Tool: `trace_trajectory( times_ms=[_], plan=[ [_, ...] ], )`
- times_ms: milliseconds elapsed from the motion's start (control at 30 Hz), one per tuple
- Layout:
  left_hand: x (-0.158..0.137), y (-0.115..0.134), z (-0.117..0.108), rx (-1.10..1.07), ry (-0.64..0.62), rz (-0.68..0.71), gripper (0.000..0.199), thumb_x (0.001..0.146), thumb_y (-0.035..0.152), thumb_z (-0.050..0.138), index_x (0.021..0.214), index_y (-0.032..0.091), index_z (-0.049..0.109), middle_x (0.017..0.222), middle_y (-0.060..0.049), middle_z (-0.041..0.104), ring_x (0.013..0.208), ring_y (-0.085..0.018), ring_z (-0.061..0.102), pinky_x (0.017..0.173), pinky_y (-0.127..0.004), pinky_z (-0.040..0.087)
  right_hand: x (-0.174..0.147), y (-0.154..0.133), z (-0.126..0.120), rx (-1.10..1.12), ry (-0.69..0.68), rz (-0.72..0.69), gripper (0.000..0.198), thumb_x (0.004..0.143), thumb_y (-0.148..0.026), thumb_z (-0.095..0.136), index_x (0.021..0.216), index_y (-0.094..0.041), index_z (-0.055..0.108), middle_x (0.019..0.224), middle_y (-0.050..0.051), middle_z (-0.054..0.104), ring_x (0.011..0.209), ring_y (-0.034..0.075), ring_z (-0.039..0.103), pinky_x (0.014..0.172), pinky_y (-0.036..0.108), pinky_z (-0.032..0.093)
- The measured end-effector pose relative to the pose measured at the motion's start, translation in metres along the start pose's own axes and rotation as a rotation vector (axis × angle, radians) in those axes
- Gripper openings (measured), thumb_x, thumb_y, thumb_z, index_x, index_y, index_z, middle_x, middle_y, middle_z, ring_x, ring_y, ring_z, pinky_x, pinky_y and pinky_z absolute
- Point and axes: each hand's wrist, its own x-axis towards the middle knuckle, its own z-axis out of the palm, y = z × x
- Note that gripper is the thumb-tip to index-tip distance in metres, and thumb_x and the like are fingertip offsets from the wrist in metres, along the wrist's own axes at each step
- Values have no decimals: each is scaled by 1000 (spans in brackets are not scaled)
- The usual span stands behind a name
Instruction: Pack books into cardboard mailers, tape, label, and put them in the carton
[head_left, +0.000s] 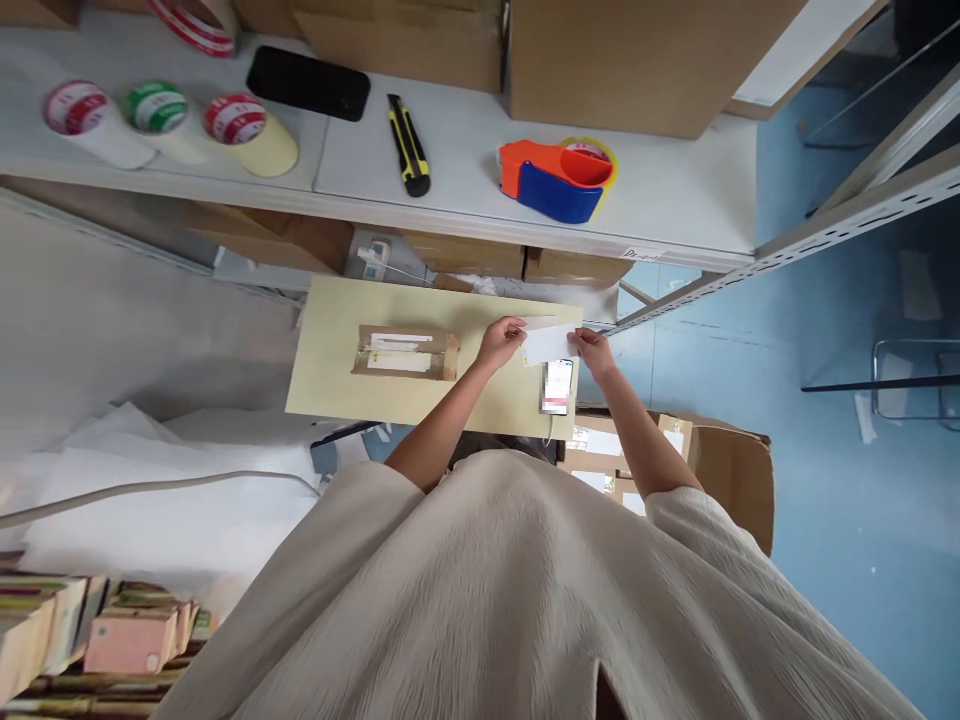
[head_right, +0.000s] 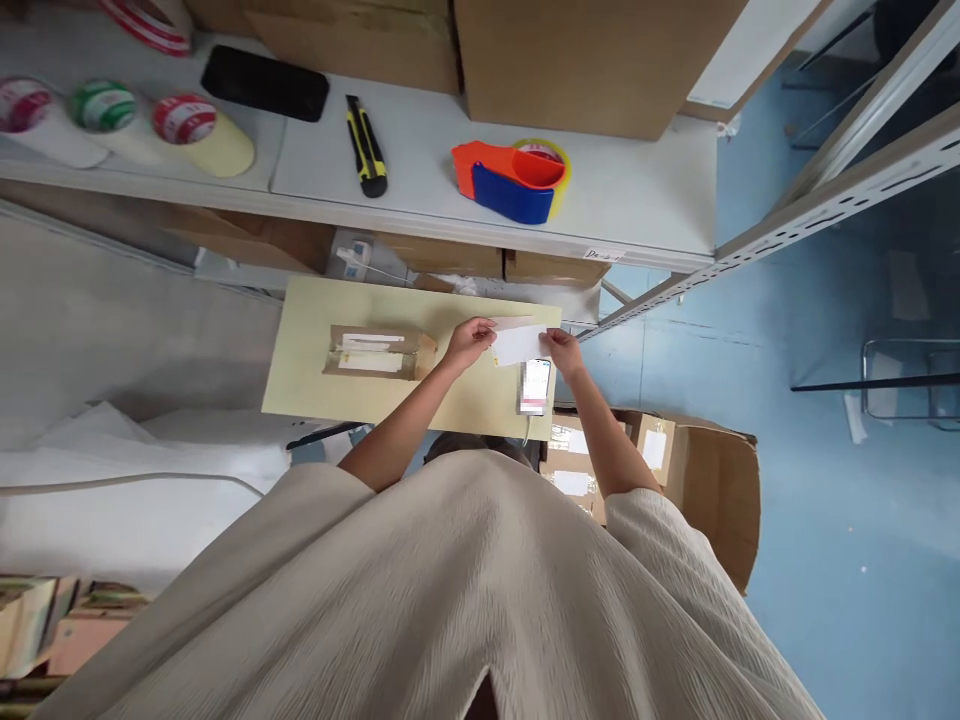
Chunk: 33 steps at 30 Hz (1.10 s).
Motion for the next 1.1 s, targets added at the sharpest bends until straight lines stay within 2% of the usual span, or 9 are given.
trace_trajectory(
  times_ms=[67,133,167,233,300,433,633,900,1100],
  plan=[
    [-14,9,-19,-2,33,7,27,80,25,89,105,21,80,95,-4,80,87,-19,74,85,-32,63,-8,-15,18,-76,70,-93,41,87,-63,80,98,-25,71,94,5,73,93,24,67,87,40,60],
    [-27,19,-35,-17,94,25,27,79,24,90,104,21,79,93,-3,79,86,-18,74,83,-31,64,-20,-33,42,-128,121,-247,36,90,-57,79,107,-26,73,109,9,76,101,26,69,96,45,62],
    [-34,23,-42,-32,119,32,28,79,23,91,103,22,78,93,-3,79,84,-18,73,82,-31,64,-27,-43,55,-142,96,-329,33,93,-55,77,109,-26,74,113,10,76,102,27,70,99,46,62],
    [-47,33,-55,-82,146,38,29,79,23,92,104,21,77,92,-2,77,82,-17,73,80,-31,66,-42,-64,83,-155,-59,-448,31,97,-55,75,110,-27,76,116,10,77,99,26,72,100,46,63],
    [-59,42,-66,-149,151,46,29,82,24,92,105,21,75,92,-2,77,82,-16,74,82,-32,68,-57,-83,110,-176,-173,-508,34,99,-59,75,111,-27,78,119,10,78,99,25,74,98,44,63],
    [-80,56,-98,-274,148,84,25,88,27,88,107,21,73,97,-2,78,89,-17,78,93,-37,71,-79,-113,151,-195,-208,-551,39,102,-64,71,110,-27,80,120,10,80,103,26,75,99,45,64],
    [-109,63,-175,-382,83,81,23,90,23,80,110,22,71,88,0,77,86,-17,80,94,-39,72,-109,-138,212,-199,-188,-590,36,100,-60,72,108,-27,82,118,10,83,101,27,76,101,47,66],
    [-144,47,-279,-406,71,71,24,88,27,86,105,23,69,90,-1,77,86,-18,81,90,-39,71,-150,-155,311,-250,-209,-603,34,99,-59,70,107,-27,82,117,9,83,101,26,77,101,45,65],
    [-165,27,-337,-398,92,98,30,86,30,89,105,22,68,92,-1,77,84,-19,80,86,-38,70,-171,-162,369,-273,-268,-589,31,99,-55,70,107,-27,80,116,9,84,97,27,79,99,46,65]
  ],
)
